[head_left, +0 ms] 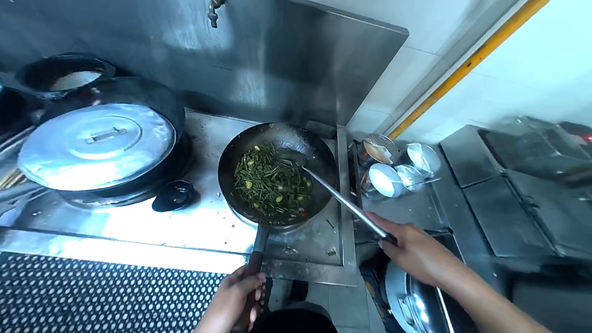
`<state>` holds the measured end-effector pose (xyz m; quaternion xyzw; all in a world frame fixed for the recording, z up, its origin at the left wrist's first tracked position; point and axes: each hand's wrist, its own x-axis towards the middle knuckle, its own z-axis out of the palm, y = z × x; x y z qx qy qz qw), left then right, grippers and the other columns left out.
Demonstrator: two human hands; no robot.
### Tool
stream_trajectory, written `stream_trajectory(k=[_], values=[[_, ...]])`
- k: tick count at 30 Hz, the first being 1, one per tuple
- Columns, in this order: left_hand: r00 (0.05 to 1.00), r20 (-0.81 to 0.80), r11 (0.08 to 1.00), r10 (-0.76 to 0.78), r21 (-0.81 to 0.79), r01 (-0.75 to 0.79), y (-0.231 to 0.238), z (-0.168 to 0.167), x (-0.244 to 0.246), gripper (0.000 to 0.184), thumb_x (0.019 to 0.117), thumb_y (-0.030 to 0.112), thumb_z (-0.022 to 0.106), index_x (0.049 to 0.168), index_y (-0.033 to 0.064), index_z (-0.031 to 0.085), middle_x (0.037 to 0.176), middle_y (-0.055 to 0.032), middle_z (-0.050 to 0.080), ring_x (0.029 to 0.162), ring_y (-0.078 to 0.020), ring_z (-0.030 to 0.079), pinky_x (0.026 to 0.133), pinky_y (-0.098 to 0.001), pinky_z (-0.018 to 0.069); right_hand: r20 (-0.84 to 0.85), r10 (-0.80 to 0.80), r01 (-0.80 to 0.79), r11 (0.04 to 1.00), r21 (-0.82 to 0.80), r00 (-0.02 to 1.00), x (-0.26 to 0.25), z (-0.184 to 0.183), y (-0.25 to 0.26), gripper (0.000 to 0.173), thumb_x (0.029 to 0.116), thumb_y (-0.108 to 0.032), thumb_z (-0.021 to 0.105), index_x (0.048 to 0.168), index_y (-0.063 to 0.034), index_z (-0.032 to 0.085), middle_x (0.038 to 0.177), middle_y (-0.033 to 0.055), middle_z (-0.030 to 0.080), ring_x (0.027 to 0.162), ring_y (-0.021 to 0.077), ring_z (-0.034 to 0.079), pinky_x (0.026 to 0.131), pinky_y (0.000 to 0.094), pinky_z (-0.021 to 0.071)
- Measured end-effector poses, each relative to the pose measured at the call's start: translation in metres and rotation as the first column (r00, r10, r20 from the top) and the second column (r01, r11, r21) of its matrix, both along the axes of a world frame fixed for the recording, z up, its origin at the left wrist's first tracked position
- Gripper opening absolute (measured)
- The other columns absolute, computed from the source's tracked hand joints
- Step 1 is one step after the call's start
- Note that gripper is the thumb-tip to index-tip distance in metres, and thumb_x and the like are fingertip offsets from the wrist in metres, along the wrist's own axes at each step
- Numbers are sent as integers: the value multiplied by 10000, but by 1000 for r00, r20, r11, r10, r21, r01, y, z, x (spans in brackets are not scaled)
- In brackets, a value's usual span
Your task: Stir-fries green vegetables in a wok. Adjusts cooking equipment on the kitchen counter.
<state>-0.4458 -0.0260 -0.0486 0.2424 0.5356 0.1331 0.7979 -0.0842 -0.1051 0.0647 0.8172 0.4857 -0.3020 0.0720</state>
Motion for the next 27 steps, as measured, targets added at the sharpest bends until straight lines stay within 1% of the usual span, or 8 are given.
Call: stream_trajectory(k=[3,6,8,11,14,17,21,27], values=[[999,30,1000,-17,-1,17,-4,0,7,177,1030,108,563,1191,36,541,697,-75,565,465,-146,542,406,-278,498,137,54,-59,998,33,989,7,31,-25,666,990,-281,597,1575,-493,360,1039,115,739,920,320,697,852,590,547],[1000,9,1000,-28,5,28,-3,-21,13,200,1032,132,586,1202,38,537,683,-81,561,451,-154,540,398,-294,505,191,123,-126,992,1,974,22,42,-35,652,973,-289,607,1551,-506,400,1021,100,743,916,317,698,845,584,547],[1000,-2,1000,6,-2,-6,-11,-5,21,188,1032,113,575,1199,34,536,687,-67,565,463,-139,541,407,-274,496,198,135,-133,991,-23,971,28,39,-34,655,960,-273,625,1545,-489,424,1022,119,745,926,349,702,837,606,545],[1000,18,1000,18,-11,-18,-28,16,25,207,1022,102,560,1216,43,520,715,-51,577,501,-131,558,434,-267,500,188,143,-134,989,-62,972,39,25,-35,658,963,-265,626,1546,-493,420,1046,141,748,949,385,705,845,635,539],[998,10,998,56,23,-57,-18,-5,21,211,1019,116,576,1213,35,556,708,-64,577,482,-136,550,416,-271,497,191,209,-195,977,-87,959,47,7,-20,659,968,-257,609,1550,-493,410,1028,173,743,942,414,702,819,647,535],[1000,-11,997,26,73,-25,-23,-12,28,220,1002,107,587,1210,41,565,714,-68,590,498,-142,564,437,-280,507,218,229,-207,971,-119,949,40,-31,14,665,985,-224,564,1579,-452,373,1059,211,730,979,449,697,821,652,538],[998,-27,993,49,109,-46,-21,-27,18,284,983,129,610,1256,55,583,730,-63,597,496,-133,558,430,-273,498,188,198,-199,980,-14,962,41,-76,40,650,1014,-248,501,1615,-410,313,1035,187,735,952,410,713,822,602,559],[996,-84,990,-20,134,31,-4,-28,8,301,976,120,615,1269,55,596,721,-66,606,491,-134,559,428,-271,492,85,77,-91,981,171,993,44,-72,79,637,1028,-255,516,1616,-402,321,1035,158,736,942,359,708,855,557,559]])
